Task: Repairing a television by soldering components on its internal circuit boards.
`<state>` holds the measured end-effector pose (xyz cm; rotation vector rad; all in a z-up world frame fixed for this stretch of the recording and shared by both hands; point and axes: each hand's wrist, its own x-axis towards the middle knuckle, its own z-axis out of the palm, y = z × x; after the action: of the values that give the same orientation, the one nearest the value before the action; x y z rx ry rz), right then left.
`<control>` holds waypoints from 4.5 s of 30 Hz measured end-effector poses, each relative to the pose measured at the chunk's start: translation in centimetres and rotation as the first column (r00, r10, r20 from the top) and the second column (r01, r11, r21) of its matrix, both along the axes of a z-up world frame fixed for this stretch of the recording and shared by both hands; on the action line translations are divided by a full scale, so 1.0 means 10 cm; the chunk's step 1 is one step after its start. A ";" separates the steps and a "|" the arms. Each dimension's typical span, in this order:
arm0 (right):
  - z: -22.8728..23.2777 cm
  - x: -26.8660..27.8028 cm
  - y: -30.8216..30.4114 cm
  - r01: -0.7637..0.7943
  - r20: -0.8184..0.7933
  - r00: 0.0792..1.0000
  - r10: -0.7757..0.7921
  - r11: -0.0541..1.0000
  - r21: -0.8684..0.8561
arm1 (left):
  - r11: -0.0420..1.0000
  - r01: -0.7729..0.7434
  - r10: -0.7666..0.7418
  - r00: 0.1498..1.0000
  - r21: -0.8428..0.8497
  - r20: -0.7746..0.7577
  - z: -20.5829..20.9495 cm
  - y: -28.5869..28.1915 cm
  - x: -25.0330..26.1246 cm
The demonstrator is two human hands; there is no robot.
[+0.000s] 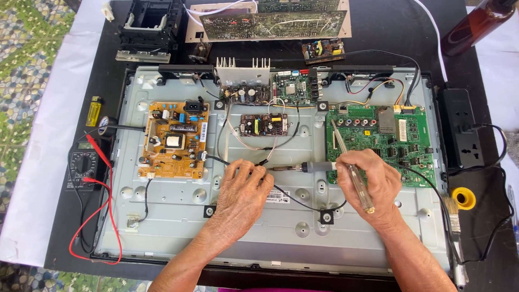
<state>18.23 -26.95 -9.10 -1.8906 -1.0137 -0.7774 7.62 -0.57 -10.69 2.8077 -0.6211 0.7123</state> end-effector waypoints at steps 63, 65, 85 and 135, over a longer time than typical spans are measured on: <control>-0.02 -0.17 -0.06 0.135 0.072 0.988 -0.138 0.990 0.047 | 0.990 -0.138 0.134 0.982 -0.020 -0.132 0.35 0.44 -0.04; -0.03 -0.17 -0.08 0.135 0.072 0.988 -0.137 0.990 0.032 | 0.993 -0.118 0.117 0.988 -0.005 -0.102 0.37 0.40 -0.01; -0.19 -0.18 -0.18 0.257 0.075 0.964 -0.256 0.967 -0.001 | 0.999 0.037 -0.041 0.984 -0.025 -0.175 0.34 0.60 0.16; 0.58 0.17 -0.06 0.179 -0.618 0.756 0.214 0.841 0.510 | 0.972 -0.217 0.219 0.976 0.085 -0.010 0.30 0.31 -0.10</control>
<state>19.95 -27.52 -3.29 -1.4544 -0.2990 -0.2725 6.57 2.56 -7.70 2.9882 -0.3495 0.7099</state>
